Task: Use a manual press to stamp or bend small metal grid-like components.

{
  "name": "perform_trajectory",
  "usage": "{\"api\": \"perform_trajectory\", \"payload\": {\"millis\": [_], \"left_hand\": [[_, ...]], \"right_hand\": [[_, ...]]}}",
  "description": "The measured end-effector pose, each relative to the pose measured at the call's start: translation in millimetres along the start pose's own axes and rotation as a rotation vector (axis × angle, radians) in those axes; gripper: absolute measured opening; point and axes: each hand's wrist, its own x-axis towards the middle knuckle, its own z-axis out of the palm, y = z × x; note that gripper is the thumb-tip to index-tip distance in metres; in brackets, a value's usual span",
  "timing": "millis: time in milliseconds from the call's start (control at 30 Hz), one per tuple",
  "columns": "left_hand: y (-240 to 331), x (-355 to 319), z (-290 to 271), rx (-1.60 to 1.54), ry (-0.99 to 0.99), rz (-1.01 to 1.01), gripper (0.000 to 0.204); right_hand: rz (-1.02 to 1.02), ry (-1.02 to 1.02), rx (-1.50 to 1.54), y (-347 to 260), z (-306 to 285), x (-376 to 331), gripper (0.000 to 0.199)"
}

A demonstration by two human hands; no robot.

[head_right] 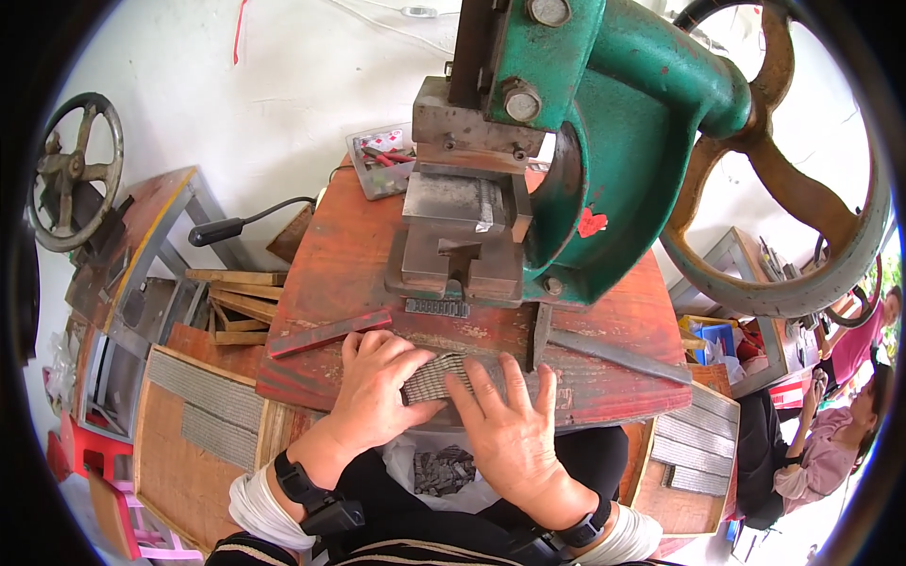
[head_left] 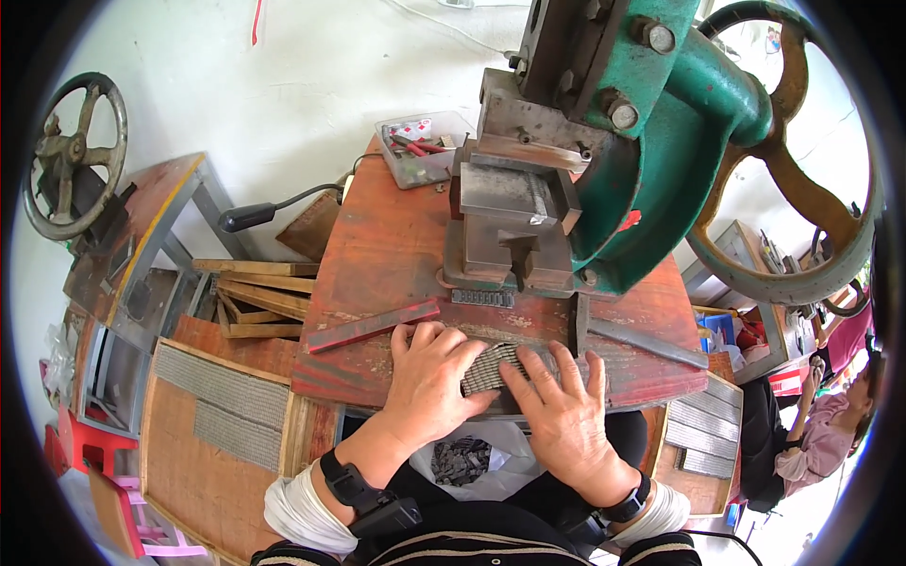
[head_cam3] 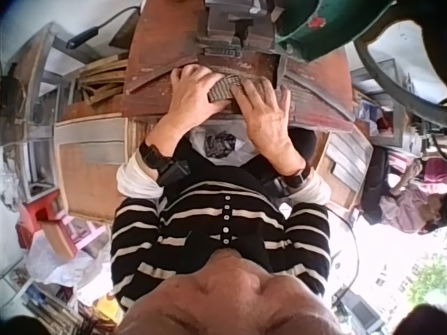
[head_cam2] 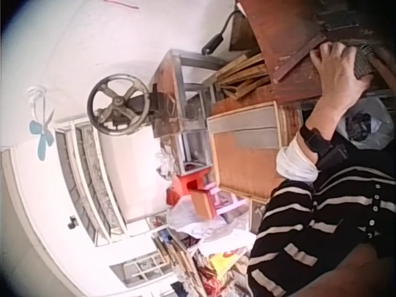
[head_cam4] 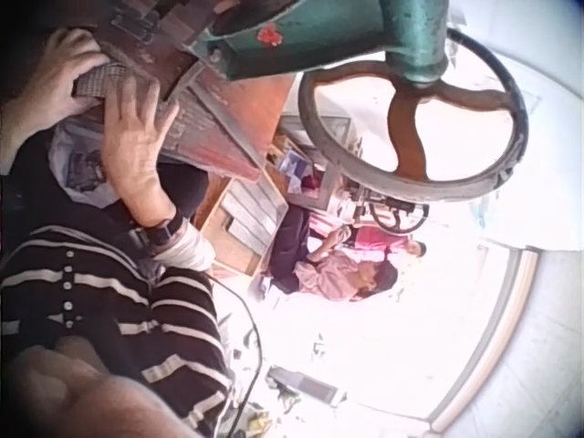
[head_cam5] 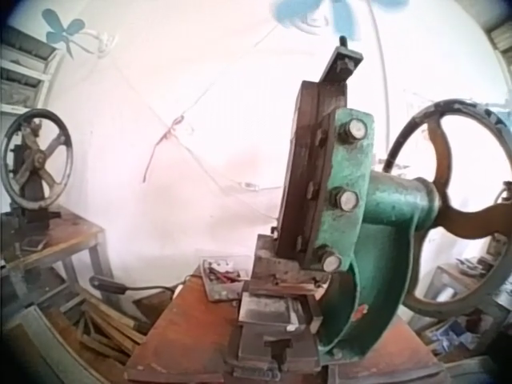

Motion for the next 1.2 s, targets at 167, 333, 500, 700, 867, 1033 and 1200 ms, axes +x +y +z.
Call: {"api": "perform_trajectory", "payload": {"millis": [167,333,500,700,867,1033,1200], "left_hand": [[1,2,1,-0.019,-0.046,-0.039,0.053],[1,0,1,-0.03,-0.003,-0.034,0.055],[2,0,1,-0.028,-0.008,-0.038,0.054],[1,0,0,-0.023,-0.038,-0.052,0.053],[0,-1,0,-0.018,-0.041,-0.055,0.052],[1,1,1,-0.033,-0.017,-0.046,0.053],[-1,-1,0,-0.025,-0.019,-0.059,0.051]], "right_hand": [[0.024,0.016,-0.001,-7,6,9,0.05],[0.007,0.031,-0.048,-1,8,7,0.048],[0.009,0.032,-0.065,2,9,4,0.048],[-0.014,0.04,-0.116,1,9,2,0.051],[-0.102,-0.001,-0.219,10,2,4,0.055],[-0.142,0.0,-0.269,13,-2,4,0.056],[-0.133,-0.025,-0.234,17,-12,5,0.052]]}}
